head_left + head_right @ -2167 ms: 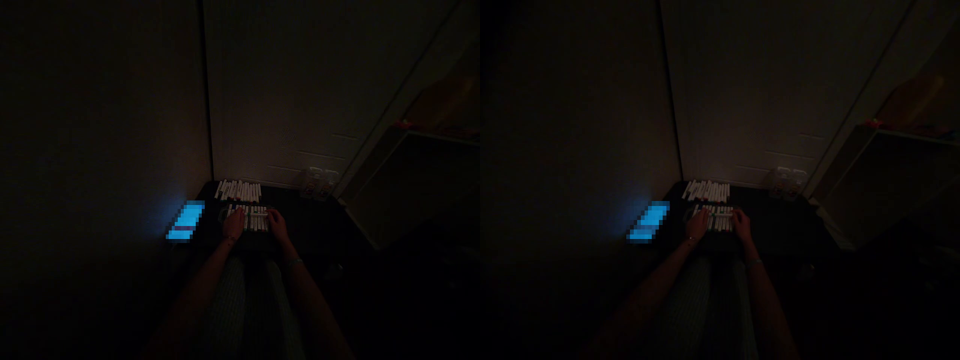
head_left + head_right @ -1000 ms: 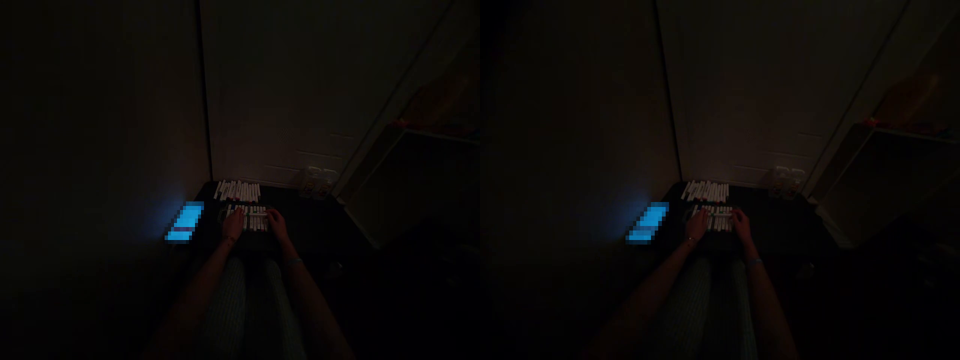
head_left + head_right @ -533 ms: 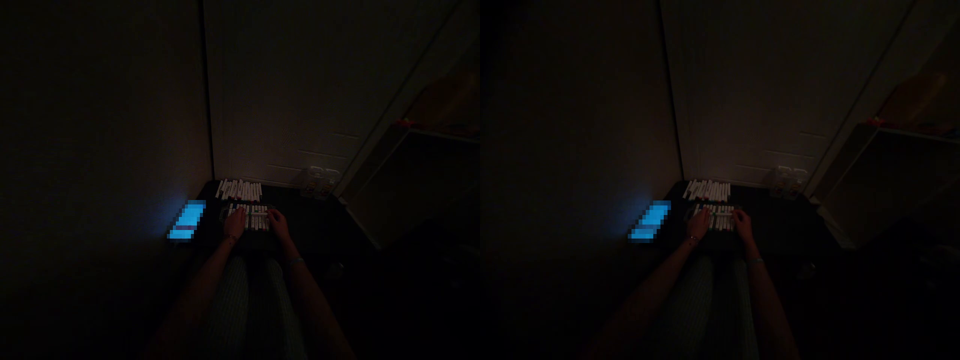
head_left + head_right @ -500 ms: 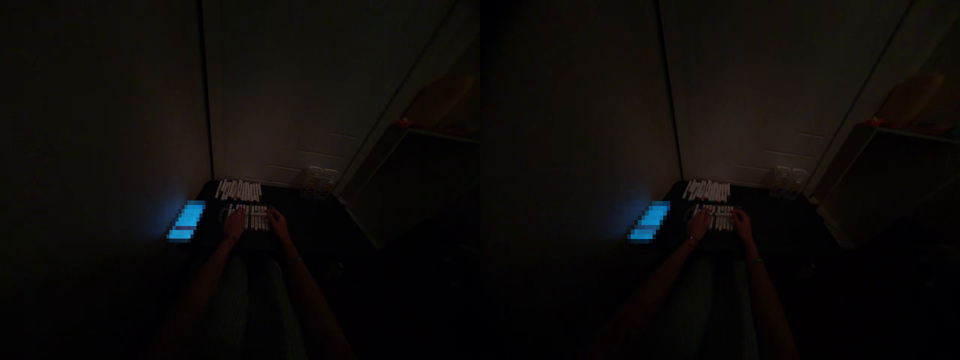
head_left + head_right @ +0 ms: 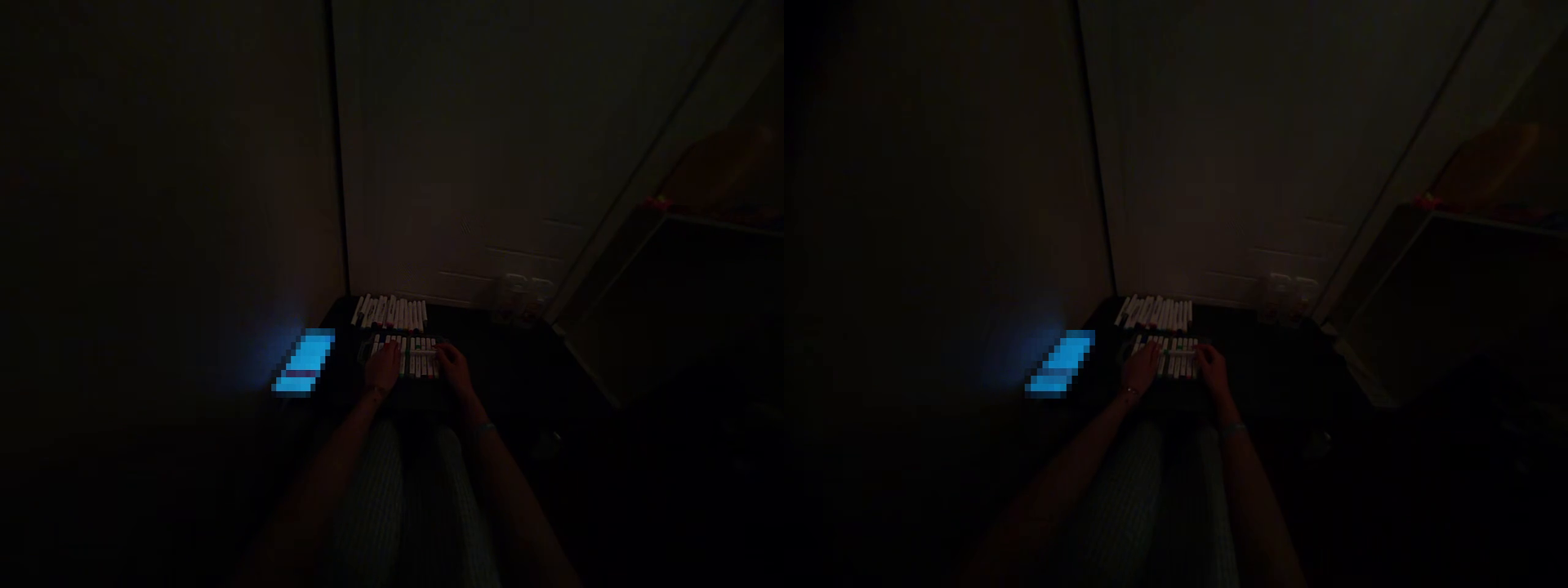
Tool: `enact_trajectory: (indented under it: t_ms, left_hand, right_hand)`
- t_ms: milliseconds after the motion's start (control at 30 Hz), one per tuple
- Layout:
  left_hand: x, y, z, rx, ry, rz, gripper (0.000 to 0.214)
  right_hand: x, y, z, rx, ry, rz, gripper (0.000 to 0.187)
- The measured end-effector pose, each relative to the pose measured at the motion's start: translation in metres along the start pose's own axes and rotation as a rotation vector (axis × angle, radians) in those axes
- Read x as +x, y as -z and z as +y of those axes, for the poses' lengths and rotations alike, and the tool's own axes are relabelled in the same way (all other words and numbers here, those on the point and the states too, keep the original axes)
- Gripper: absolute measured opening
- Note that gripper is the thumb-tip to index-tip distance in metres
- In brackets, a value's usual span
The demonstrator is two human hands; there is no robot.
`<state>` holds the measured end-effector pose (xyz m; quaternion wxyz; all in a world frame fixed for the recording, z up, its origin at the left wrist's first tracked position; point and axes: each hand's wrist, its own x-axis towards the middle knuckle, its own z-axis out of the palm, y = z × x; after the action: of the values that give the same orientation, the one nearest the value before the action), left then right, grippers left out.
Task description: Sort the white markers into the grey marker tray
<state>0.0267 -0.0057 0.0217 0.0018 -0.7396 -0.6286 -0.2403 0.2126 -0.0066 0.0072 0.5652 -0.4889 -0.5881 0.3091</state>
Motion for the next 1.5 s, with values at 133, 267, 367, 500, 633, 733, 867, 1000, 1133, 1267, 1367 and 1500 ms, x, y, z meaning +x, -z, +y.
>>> enact_trajectory:
  t_ms: [133, 267, 367, 500, 633, 733, 867, 1000, 1133, 1267, 1367, 1500]
  left_hand:
    - [0.0001, 0.0003, 0.0004, 0.012, 0.02, -0.013, 0.039]
    - [-0.0001, 0.0029, 0.0015, 0.024, 0.008, -0.028, 0.038]
    - [-0.0004, 0.0047, 0.0024, 0.025, 0.014, -0.046, 0.037]
    - [-0.0005, 0.0053, 0.0032, 0.013, 0.05, -0.065, 0.036]
    - [-0.0002, 0.0035, 0.0018, 0.013, 0.011, -0.041, 0.037]
    - [0.0, 0.001, 0.0003, 0.02, 0.001, -0.033, 0.037]
    - [0.0001, -0.0001, 0.0006, 0.02, 0.015, -0.025, 0.037]
    - [-0.0004, 0.0024, 0.0024, 0.029, 0.037, -0.05, 0.037]
    - [-0.0007, 0.0026, 0.0018, 0.023, 0.016, -0.038, 0.037]
    - [-0.0002, 0.0, 0.0, 0.018, 0.002, -0.022, 0.038]
    - [0.0003, -0.0011, -0.001, 0.013, 0.002, -0.027, 0.038]
    - [0.0011, -0.0022, -0.0022, 0.013, 0.002, -0.04, 0.039]
  right_hand:
    - [0.0005, -0.0005, 0.0004, -0.013, -0.005, 0.018, 0.031]
    - [0.0012, -0.001, 0.0003, -0.02, 0.0, 0.022, 0.031]
    - [0.0012, -0.0012, -0.0007, 0.008, -0.018, 0.02, 0.033]
    - [0.0004, -0.0007, -0.0039, 0.007, -0.041, 0.024, 0.038]
    - [0.0006, -0.0008, -0.0043, 0.02, -0.008, 0.028, 0.035]
    - [0.0011, -0.0014, -0.0025, 0.021, -0.016, 0.038, 0.033]
    - [0.0012, -0.0014, -0.0013, 0.004, -0.019, 0.026, 0.032]
    - [0.001, -0.0006, -0.0013, -0.004, -0.023, 0.03, 0.03]
    - [0.0005, 0.0, -0.0018, -0.01, -0.011, 0.02, 0.028]
    - [0.0001, -0.001, -0.0015, 0.007, -0.019, 0.025, 0.029]
    - [0.0004, -0.002, 0.0003, -0.001, -0.03, 0.022, 0.029]
    - [0.0015, -0.0017, 0.0031, -0.016, -0.016, 0.018, 0.029]
